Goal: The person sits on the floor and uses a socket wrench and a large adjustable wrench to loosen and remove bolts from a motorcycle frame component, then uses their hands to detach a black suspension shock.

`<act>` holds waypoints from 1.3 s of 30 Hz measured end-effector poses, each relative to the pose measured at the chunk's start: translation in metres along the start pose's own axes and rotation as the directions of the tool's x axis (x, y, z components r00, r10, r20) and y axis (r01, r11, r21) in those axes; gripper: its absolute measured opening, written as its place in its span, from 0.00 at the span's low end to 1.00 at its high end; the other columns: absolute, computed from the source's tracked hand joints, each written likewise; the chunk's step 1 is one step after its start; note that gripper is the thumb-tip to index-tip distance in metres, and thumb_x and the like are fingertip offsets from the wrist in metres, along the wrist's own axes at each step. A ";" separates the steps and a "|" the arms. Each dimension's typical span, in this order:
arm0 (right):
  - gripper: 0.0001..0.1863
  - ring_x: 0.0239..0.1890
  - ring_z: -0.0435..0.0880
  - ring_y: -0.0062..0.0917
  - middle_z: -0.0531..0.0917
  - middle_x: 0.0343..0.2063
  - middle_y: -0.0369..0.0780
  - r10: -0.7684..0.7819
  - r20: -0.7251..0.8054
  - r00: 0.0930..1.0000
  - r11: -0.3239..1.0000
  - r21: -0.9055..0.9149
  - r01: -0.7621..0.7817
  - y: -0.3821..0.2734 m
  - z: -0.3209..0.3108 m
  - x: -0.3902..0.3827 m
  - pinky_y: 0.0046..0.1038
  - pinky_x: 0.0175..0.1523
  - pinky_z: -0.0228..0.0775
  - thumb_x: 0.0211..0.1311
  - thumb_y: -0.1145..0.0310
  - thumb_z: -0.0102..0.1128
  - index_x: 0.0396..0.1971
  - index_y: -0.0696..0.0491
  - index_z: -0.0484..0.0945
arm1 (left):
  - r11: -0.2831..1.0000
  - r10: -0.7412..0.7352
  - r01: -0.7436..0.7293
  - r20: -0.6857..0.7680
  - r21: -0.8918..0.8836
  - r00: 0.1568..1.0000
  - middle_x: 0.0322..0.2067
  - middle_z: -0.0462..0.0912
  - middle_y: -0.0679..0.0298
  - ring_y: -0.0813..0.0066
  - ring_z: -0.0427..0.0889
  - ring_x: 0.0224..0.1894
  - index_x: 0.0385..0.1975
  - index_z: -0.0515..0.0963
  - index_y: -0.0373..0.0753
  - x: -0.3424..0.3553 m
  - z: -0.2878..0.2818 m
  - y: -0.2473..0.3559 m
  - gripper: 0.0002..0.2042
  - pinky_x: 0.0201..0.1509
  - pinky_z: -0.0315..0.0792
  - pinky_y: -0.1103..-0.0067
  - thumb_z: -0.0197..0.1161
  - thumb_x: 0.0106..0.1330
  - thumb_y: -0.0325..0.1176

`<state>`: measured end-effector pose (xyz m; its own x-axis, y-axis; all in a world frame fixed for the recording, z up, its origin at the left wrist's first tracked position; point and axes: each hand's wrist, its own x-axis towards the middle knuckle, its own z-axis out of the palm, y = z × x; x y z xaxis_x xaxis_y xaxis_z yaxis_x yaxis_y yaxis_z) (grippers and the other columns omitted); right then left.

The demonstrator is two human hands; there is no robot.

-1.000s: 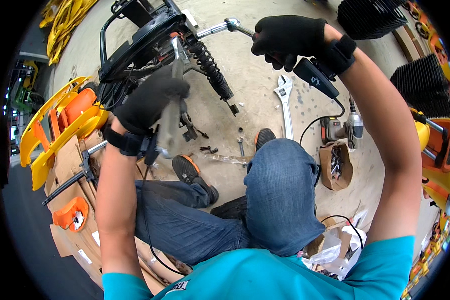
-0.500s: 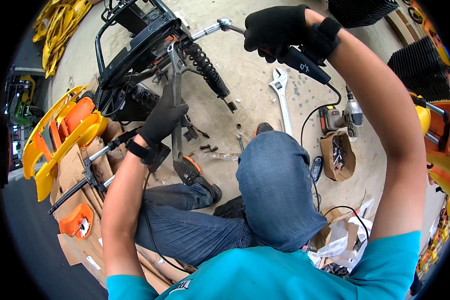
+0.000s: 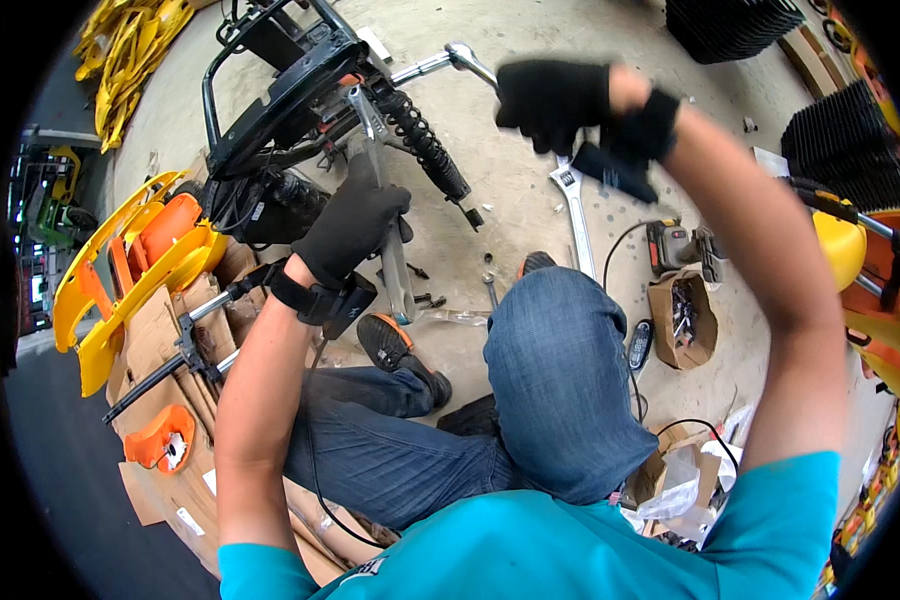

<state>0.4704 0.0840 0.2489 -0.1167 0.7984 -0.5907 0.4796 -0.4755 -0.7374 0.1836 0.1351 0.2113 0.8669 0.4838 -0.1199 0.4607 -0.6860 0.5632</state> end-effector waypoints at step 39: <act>0.11 0.15 0.73 0.15 0.72 0.19 0.34 -0.037 -0.180 0.983 0.999 -0.002 0.037 -0.004 -0.001 -0.022 0.16 0.14 0.61 0.60 0.61 0.57 0.36 0.52 0.72 | 0.941 -0.335 0.338 -0.157 -0.011 0.929 0.22 0.75 0.36 0.45 0.79 0.24 0.30 0.65 0.14 0.038 0.064 0.025 0.17 0.32 0.73 0.61 0.51 0.60 0.30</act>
<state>0.4720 0.0681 0.2650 0.0240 0.8688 -0.4946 0.4764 -0.4449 -0.7584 0.2404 0.1011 0.1683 0.6209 0.7648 -0.1717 0.7243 -0.4760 0.4988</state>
